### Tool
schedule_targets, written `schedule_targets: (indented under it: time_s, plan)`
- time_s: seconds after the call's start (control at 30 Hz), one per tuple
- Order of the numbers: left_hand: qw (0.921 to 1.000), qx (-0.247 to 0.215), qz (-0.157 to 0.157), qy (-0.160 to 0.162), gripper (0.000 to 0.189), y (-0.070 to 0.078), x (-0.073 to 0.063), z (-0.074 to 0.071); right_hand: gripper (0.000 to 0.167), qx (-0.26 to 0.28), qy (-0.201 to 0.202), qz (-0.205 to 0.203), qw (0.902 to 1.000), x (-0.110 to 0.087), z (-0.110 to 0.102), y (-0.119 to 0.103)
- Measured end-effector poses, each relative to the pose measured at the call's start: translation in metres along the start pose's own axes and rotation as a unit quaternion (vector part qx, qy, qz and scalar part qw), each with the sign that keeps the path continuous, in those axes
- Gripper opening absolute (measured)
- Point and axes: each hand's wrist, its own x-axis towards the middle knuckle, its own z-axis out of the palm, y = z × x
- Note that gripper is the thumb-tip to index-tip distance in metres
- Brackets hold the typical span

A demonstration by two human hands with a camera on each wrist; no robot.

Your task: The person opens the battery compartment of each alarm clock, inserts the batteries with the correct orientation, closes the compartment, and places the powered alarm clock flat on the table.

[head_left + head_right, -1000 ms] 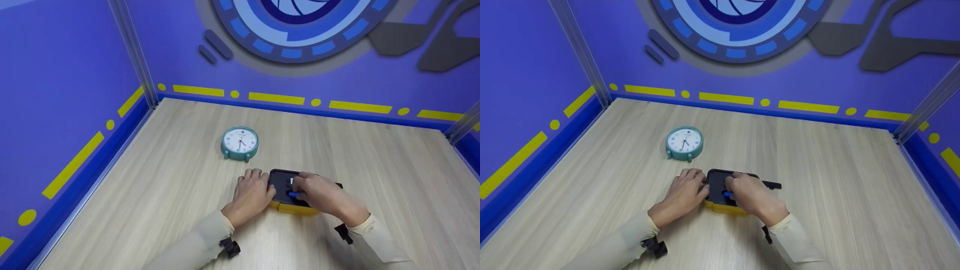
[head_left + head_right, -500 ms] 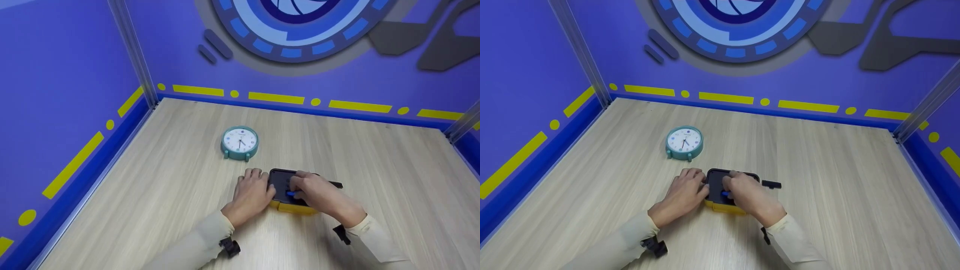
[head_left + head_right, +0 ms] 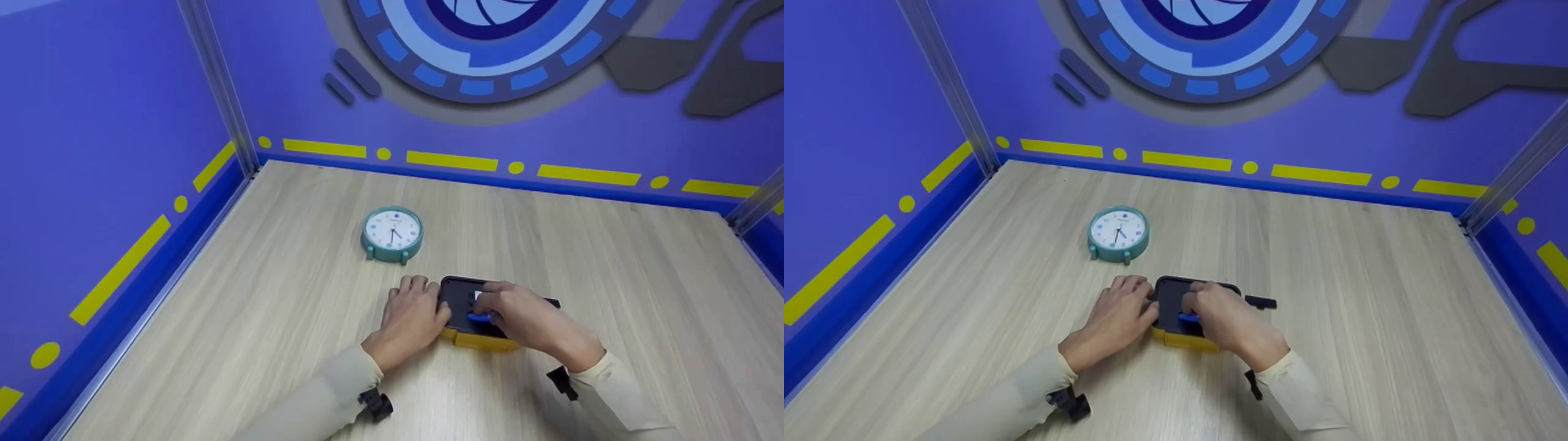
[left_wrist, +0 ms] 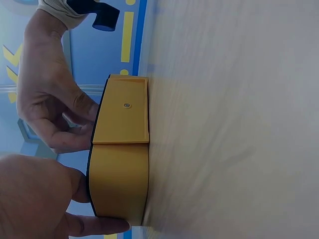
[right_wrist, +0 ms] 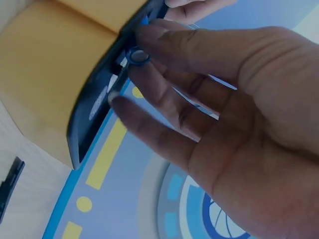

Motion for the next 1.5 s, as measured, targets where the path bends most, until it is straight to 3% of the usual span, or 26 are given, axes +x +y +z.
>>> schedule_targets:
  time_s: [0.43, 0.7, 0.87, 1.03, 1.3, 1.5]
  plan:
    - [1.0, -0.004, -0.004, -0.003, 0.038, 0.0, 0.0, 0.0, 0.025, -0.008, 0.009, 0.014, 0.9998, -0.001, 0.001, 0.002]
    - [1.0, 0.003, 0.001, 0.003, 0.036, 0.0, -0.001, 0.001, 0.017, 0.026, 0.001, 0.034, 0.9991, -0.005, -0.001, 0.007]
    - [1.0, 0.006, 0.0, 0.002, 0.037, 0.0, 0.0, 0.001, 0.01, 0.006, 0.044, 0.079, 0.9959, -0.015, -0.001, 0.012]
    - [1.0, 0.008, -0.005, 0.0, 0.037, 0.0, 0.0, 0.001, 0.021, -0.043, 0.082, 0.146, 0.985, -0.026, 0.005, 0.015]
    - [0.9999, 0.007, -0.01, -0.004, 0.037, 0.001, 0.0, 0.002, 0.05, -0.073, 0.067, 0.25, 0.9632, -0.033, 0.011, 0.011]
    - [0.9999, 0.007, -0.012, -0.01, 0.039, 0.001, 0.0, 0.002, 0.064, -0.09, 0.042, 0.298, 0.9493, -0.031, 0.017, 0.006]
